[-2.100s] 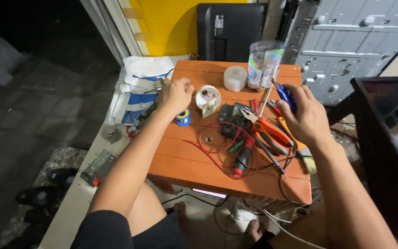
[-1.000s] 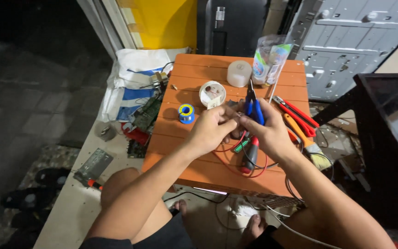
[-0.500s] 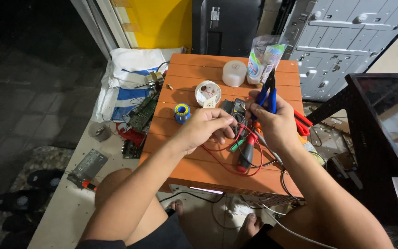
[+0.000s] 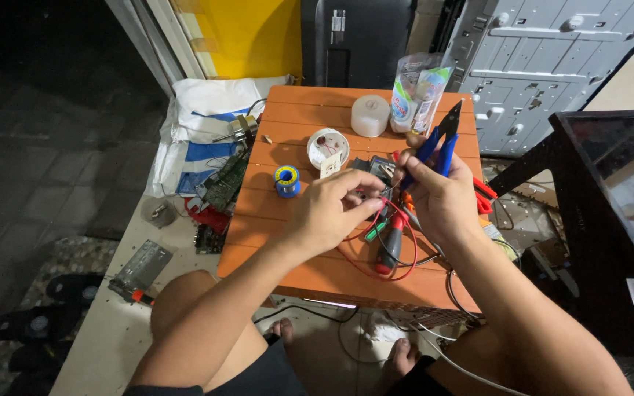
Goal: The person uses a multimeter to test a small electronic component on a wooden table. They then use a soldering iron and solder wire to solder the component, handling the tools and materials with both hands.
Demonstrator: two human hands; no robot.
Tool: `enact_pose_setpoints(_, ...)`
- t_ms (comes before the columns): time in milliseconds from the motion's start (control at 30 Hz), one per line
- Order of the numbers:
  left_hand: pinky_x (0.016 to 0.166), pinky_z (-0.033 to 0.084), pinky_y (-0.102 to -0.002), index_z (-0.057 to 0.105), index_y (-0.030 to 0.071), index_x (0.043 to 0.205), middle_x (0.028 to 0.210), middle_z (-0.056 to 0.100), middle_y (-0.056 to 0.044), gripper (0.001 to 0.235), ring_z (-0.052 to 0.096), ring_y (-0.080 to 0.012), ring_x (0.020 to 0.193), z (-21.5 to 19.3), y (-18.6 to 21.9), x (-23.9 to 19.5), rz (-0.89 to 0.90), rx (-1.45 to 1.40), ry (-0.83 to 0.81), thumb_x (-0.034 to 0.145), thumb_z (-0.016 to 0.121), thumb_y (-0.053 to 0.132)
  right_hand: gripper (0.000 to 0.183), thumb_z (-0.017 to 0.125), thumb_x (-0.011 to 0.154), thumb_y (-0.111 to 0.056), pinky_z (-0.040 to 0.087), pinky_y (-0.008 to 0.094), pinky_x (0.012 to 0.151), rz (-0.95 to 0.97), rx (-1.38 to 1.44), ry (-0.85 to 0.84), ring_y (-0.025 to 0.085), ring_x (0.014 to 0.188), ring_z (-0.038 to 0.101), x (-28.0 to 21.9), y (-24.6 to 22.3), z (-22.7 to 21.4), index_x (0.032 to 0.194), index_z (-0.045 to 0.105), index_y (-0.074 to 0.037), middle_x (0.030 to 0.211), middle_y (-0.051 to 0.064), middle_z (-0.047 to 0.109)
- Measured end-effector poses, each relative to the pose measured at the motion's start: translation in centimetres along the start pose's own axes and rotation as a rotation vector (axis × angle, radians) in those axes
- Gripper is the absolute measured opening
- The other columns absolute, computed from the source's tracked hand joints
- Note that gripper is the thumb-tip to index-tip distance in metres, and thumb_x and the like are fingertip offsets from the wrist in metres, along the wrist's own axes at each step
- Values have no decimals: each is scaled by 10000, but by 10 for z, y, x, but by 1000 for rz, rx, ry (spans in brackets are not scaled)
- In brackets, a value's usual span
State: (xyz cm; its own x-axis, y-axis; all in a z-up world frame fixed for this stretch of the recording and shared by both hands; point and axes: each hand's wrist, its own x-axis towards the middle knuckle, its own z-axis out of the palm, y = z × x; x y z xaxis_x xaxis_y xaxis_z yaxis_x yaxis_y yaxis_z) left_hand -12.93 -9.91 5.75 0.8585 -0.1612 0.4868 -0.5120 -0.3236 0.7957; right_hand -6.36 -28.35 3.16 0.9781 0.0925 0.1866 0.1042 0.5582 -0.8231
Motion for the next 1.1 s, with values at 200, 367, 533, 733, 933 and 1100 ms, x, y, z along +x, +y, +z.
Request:
enact_pose_setpoints(200,666,643,-269,788,127,998,880,776,-49,107,753,-141,813,22,0,2,100,-137,198,894,802,107,306,638,939,80,606,355,702,22,75,-1,258,757,707,-9,0,13,1243,610,67,902,172,661)
enact_pose_setpoints(367,669,628,-287,789,131,1011,899,774,-49,124,748,-163,812,20,4,2,190,-87,227,891,804,101,300,641,946,70,599,355,706,45,81,3,250,763,702,-14,6,10,1245,609,69,907,186,655)
enact_pose_setpoints(533,700,608,-298,781,151,1004,909,757,-23,127,705,-139,783,13,5,5,290,-33,274,894,792,89,294,679,930,55,619,313,610,45,27,0,223,750,711,-23,1,22,1219,631,66,908,173,677)
enact_pose_setpoints(733,963,532,-353,617,99,1055,1046,713,-70,116,679,-176,1038,-22,0,21,229,-418,501,1030,514,53,318,637,1024,-131,619,364,763,-57,-488,-91,224,866,737,7,-19,-24,1326,660,-32,977,164,720)
enact_pose_setpoints(933,944,607,-348,508,185,1154,986,659,-22,162,725,-162,905,-93,29,5,153,-686,626,1066,592,291,429,733,1009,-491,541,511,785,-190,-1528,21,407,948,694,50,-28,-86,1274,694,-156,1007,142,698)
enact_pose_setpoints(1100,450,267,-219,602,170,1162,824,516,25,101,367,-78,509,-123,73,-26,134,-718,463,1086,590,235,598,663,930,-551,531,556,793,57,-1722,-93,408,1002,664,63,-5,-99,1293,624,-77,1182,197,664)
